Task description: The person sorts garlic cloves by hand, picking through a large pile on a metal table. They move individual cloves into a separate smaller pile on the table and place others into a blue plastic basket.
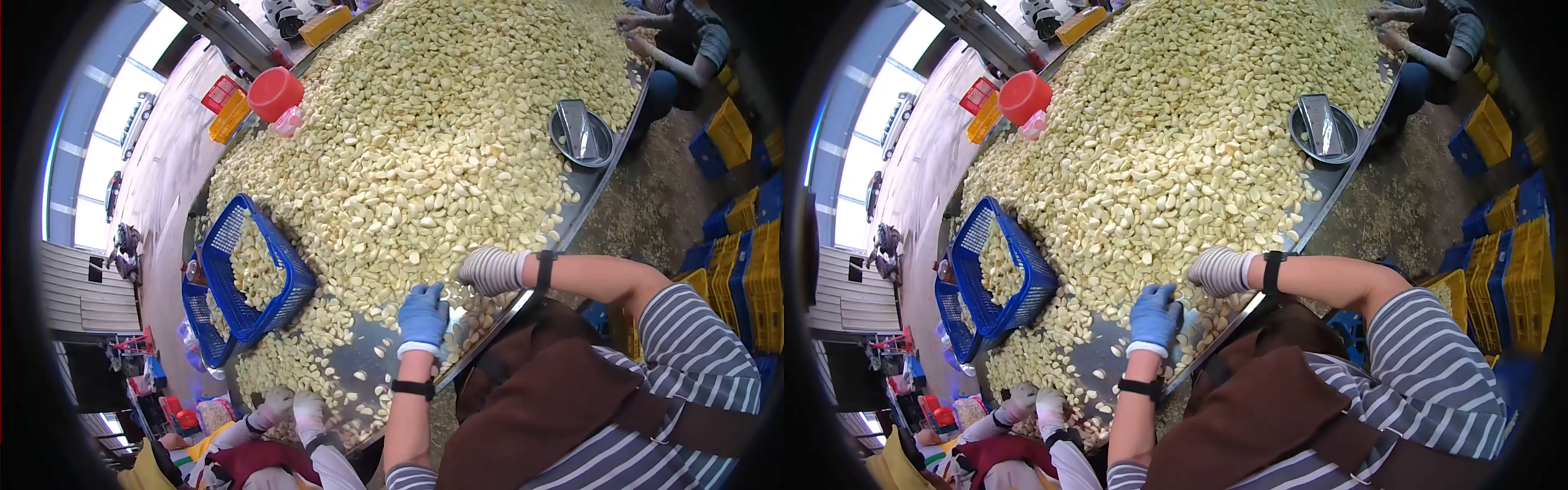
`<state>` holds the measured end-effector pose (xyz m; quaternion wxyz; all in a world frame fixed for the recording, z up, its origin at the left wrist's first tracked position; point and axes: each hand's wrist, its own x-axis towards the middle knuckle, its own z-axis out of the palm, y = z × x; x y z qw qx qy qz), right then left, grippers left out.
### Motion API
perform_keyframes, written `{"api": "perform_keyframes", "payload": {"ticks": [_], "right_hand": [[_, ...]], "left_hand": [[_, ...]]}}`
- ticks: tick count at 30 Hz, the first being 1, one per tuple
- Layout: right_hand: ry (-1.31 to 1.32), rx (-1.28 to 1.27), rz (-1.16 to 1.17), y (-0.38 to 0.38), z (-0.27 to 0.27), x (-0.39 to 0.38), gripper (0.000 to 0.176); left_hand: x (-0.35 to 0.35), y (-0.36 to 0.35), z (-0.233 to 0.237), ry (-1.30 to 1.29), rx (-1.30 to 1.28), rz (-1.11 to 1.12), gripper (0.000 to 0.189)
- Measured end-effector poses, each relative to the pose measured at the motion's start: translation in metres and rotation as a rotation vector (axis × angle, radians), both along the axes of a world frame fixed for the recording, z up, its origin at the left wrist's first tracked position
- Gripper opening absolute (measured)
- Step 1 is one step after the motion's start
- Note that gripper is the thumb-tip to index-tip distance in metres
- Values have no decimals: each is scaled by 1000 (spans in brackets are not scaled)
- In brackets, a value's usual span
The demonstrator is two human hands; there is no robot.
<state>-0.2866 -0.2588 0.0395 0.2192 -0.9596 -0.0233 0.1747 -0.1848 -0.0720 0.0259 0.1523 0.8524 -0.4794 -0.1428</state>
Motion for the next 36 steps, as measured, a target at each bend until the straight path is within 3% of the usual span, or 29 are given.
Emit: {"api": "perform_keyframes", "payload": {"ticks": [5, 7, 10, 12, 14, 16, 20, 22, 23, 24, 26, 29, 30, 32, 36], "right_hand": [[-44, 354, -211, -40, 67, -46, 18], [464, -23, 14, -43, 90, -59, 19], [267, -154, -27, -24, 64, -34, 18], [153, -100, 220, 5, 49, -12, 16], [-75, -137, 321, 35, -7, -3, 13], [-113, -171, 320, 45, -43, 4, 12], [-143, -210, 252, 59, -62, 4, 12], [-139, -222, 300, 54, -61, 5, 15], [-105, -159, 265, 54, -64, 7, 18], [-72, -97, 230, 53, -67, 10, 21], [30, -35, 166, 45, -36, 15, 24], [277, 407, -136, 26, 5, 20, 28], [282, 408, -134, 26, 1, 17, 28], [237, 775, -389, 22, -3, 13, 30], [128, 978, -469, 24, 2, 9, 30]], "left_hand": [[-4, -10, -4, -149, 200, -93, 17], [-8, -10, -4, -150, 267, -120, 17], [-14, -15, -15, -233, 179, -120, 15], [-11, -12, -18, -201, 128, -103, 12], [-5, -3, -18, -155, 78, -43, 11], [1, 11, -14, -61, 29, 114, 12], [20, 65, -22, -30, -104, 245, 16], [31, 88, -28, 203, -303, 429, 15], [39, 97, -19, 692, -291, 592, 16], [42, 107, -8, 1014, -296, 752, 19], [31, 118, 6, 1458, -655, 595, 28], [5, 92, 47, 1660, -692, 612, 28], [2, 89, 40, 1662, -694, 617, 28], [3, 81, 10, 1869, -740, 558, 31], [-6, 40, -2, 1821, -406, 719, 47]]}}
